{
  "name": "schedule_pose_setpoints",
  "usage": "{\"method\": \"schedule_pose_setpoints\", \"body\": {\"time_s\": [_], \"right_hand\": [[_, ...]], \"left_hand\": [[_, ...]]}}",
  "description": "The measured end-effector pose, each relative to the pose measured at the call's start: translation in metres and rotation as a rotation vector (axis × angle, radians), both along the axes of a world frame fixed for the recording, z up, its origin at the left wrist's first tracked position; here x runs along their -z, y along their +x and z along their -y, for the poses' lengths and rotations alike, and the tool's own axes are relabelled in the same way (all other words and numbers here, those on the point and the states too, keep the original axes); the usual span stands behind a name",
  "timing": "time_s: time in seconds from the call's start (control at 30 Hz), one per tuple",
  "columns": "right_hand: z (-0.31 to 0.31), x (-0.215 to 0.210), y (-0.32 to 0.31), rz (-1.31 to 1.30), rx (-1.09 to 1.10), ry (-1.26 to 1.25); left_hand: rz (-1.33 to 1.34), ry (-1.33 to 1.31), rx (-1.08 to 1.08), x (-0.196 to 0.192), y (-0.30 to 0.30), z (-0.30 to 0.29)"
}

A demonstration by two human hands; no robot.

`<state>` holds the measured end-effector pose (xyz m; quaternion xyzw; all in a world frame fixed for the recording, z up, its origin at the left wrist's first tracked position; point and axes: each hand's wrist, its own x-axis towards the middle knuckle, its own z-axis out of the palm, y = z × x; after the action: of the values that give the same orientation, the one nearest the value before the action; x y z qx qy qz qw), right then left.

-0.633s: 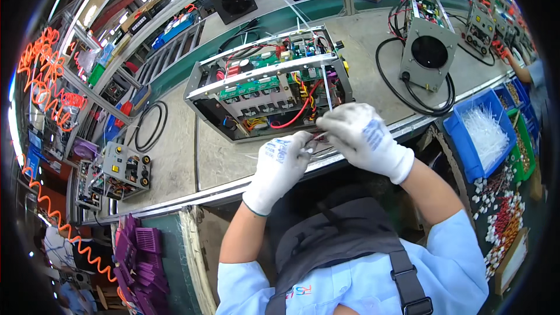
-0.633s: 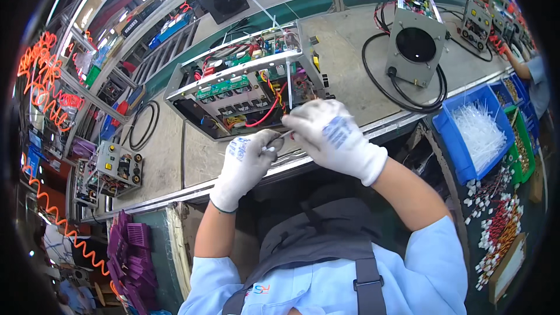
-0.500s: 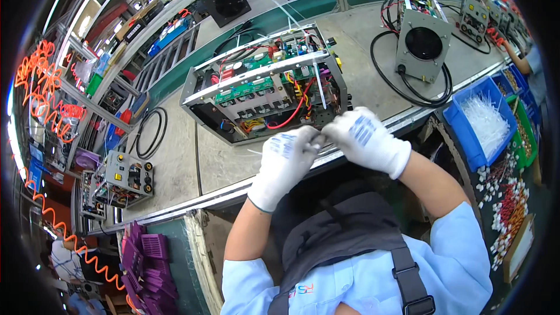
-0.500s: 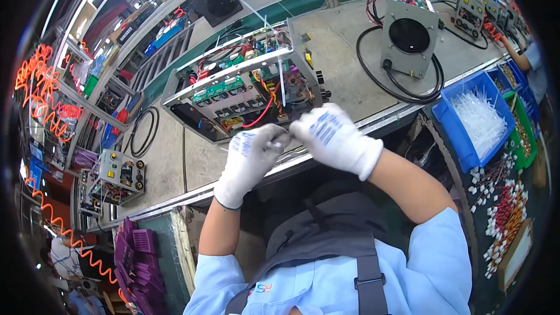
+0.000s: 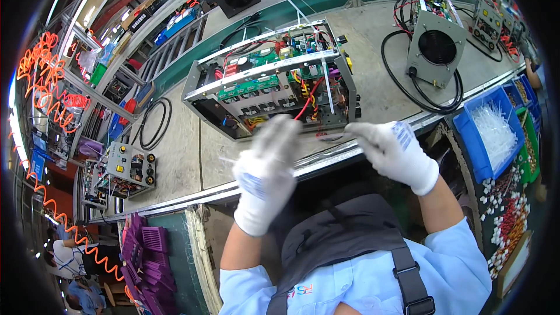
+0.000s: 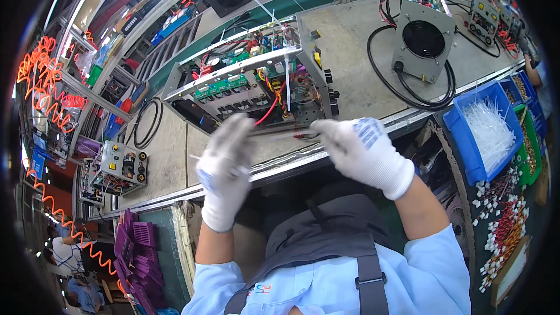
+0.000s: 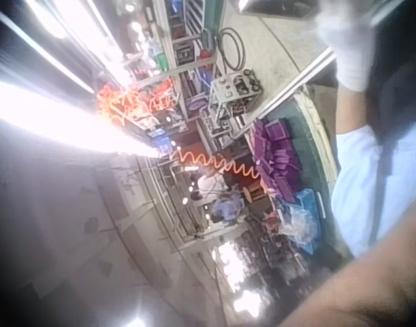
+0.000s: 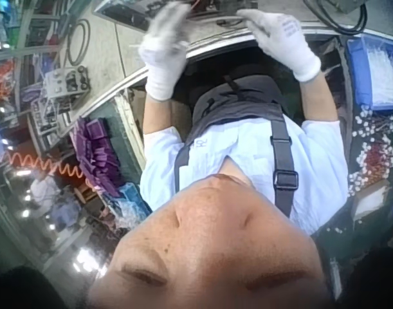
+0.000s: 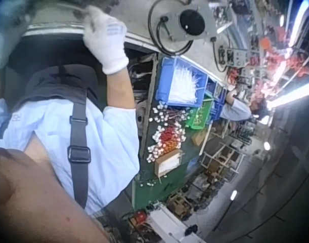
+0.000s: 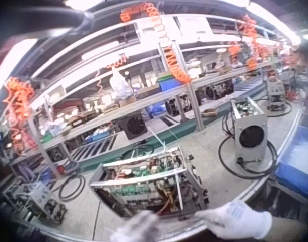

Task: The person organizes and secures internal wiring within an electronic device chassis using zip ties. They connect multi-colored wire harnesses to circuit boards, route cables through the frame, and attach a power cord to the unit. The person also uses a handheld testing device to check connections on the circuit board.

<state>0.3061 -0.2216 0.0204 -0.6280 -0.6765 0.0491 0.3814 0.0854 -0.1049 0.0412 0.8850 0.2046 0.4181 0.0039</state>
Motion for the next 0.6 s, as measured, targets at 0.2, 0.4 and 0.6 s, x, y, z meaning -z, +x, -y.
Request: {"method": "schedule_pose_setpoints", "body": {"time_s": [0.2,0.4,0.6], "right_hand": [[-0.017,-0.003,-0.019,-0.326,-0.161,-0.019],[-0.094,0.036,-0.014,-1.035,-0.12,-0.252],[-0.113,0.038,-0.021,-0.99,0.038,-0.197]], "left_hand": [[-0.284,-0.271,0.118,0.006,-0.002,0.006],[-0.204,-0.293,-0.262,0.019,-0.006,-0.063],[-0.358,-0.111,-0.187,0.014,0.031,-0.08]]}}
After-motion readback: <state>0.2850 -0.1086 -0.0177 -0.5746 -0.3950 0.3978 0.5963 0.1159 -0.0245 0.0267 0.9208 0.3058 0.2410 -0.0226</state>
